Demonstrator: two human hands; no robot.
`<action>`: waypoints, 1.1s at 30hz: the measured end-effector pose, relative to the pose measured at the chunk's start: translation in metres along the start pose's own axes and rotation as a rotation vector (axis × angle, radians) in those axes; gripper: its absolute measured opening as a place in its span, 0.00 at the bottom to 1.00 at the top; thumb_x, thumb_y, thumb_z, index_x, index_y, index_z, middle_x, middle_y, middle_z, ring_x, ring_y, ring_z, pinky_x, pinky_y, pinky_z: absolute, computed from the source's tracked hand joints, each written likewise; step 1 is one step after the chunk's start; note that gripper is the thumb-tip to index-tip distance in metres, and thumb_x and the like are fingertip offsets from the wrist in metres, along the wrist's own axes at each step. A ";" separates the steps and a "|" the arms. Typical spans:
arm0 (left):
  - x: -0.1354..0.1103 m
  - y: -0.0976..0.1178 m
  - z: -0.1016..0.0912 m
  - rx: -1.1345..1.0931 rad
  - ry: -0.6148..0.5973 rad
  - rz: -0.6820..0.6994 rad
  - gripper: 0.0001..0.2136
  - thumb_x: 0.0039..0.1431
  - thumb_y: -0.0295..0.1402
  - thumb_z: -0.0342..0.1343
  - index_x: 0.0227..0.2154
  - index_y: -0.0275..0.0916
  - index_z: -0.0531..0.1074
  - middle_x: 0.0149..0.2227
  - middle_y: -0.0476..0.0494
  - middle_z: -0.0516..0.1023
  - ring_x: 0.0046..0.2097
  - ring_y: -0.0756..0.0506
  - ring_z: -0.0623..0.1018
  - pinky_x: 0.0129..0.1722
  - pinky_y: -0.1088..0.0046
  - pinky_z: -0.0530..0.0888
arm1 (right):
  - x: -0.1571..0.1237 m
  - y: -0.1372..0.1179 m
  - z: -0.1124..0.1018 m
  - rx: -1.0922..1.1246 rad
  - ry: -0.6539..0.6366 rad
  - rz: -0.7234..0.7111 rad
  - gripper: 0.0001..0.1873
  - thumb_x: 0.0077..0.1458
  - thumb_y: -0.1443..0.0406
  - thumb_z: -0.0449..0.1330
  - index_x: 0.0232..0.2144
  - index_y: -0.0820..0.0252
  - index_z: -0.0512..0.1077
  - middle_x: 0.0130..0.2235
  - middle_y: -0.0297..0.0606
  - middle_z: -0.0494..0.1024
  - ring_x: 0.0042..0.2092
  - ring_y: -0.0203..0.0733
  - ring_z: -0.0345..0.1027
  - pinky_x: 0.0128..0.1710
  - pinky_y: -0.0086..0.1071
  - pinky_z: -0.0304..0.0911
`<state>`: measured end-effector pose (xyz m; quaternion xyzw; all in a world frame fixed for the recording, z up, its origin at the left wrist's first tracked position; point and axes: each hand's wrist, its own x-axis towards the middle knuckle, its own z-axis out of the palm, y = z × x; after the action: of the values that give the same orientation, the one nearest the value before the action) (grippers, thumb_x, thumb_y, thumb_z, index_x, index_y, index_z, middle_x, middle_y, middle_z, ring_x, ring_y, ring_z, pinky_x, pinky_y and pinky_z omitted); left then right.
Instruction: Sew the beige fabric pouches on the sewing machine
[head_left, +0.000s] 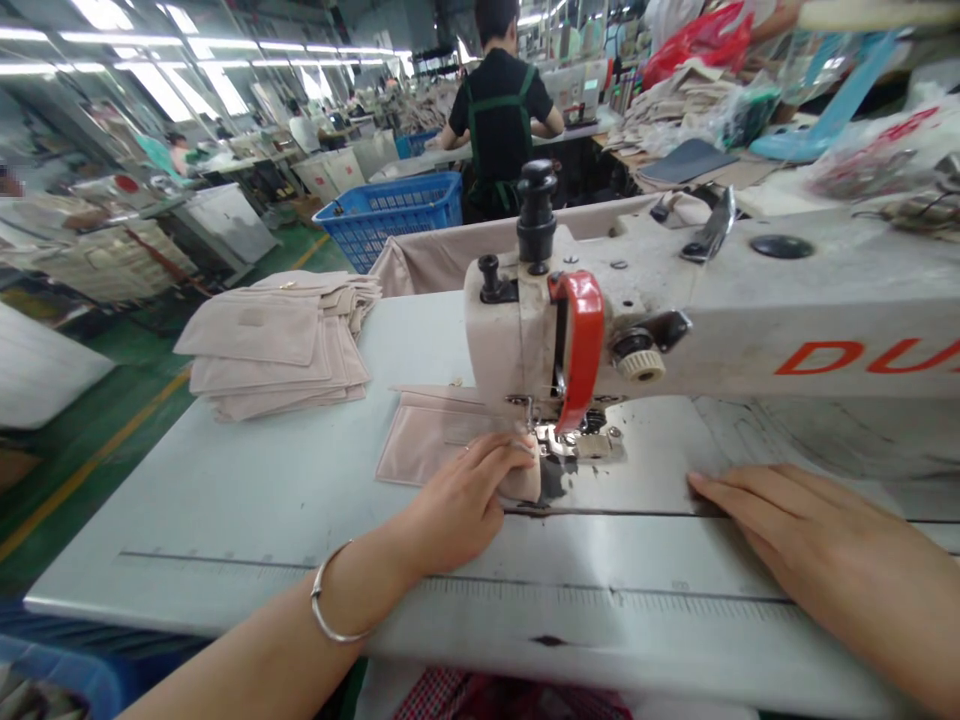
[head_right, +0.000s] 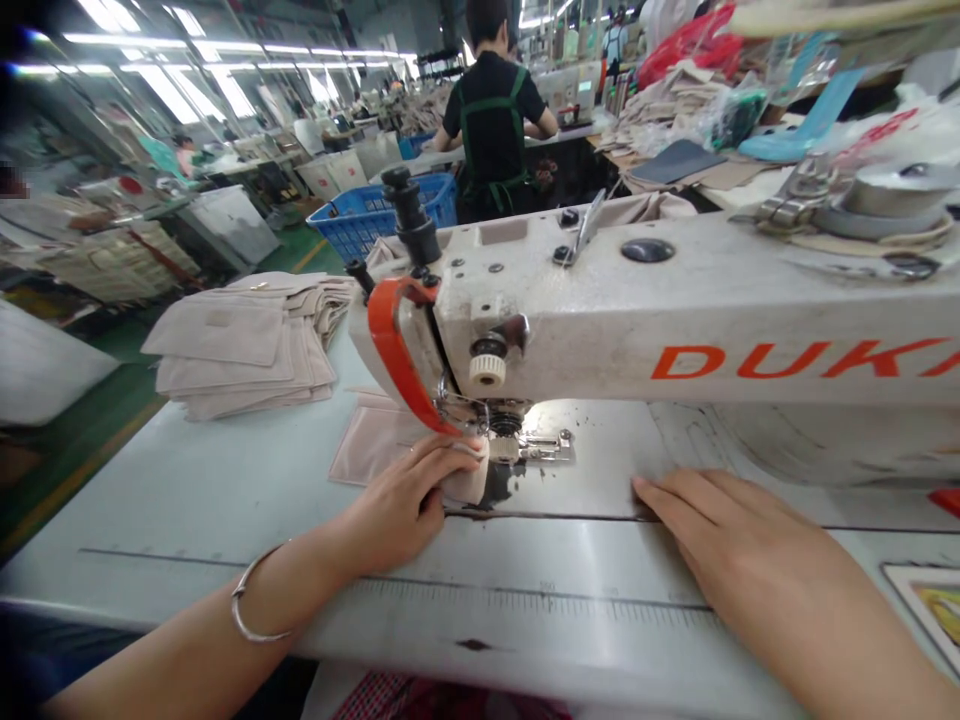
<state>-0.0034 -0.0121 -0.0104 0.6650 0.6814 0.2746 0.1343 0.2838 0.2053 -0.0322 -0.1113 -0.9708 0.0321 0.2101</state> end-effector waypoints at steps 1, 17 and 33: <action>0.001 -0.001 0.000 0.000 0.006 -0.014 0.23 0.52 0.17 0.50 0.50 0.41 0.66 0.57 0.42 0.68 0.60 0.43 0.67 0.62 0.59 0.66 | -0.003 0.001 0.001 -0.023 -0.027 -0.016 0.23 0.54 0.71 0.50 0.49 0.52 0.74 0.42 0.41 0.78 0.42 0.52 0.72 0.43 0.47 0.67; 0.011 -0.009 0.006 -0.061 0.172 -0.024 0.06 0.66 0.30 0.53 0.40 0.40 0.75 0.44 0.43 0.77 0.47 0.45 0.76 0.50 0.67 0.73 | 0.005 0.009 0.019 -0.146 -0.049 -0.002 0.16 0.67 0.60 0.46 0.44 0.60 0.72 0.45 0.46 0.76 0.44 0.52 0.71 0.47 0.46 0.65; 0.009 -0.011 0.004 -0.130 0.183 -0.014 0.08 0.68 0.29 0.51 0.42 0.40 0.76 0.45 0.43 0.77 0.48 0.46 0.76 0.50 0.68 0.74 | 0.104 -0.077 0.037 0.186 -0.004 -0.173 0.14 0.63 0.72 0.51 0.47 0.60 0.71 0.41 0.44 0.77 0.40 0.51 0.67 0.38 0.43 0.67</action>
<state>-0.0116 -0.0021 -0.0182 0.6224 0.6761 0.3768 0.1165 0.1606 0.1539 -0.0159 -0.0070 -0.9701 0.1038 0.2194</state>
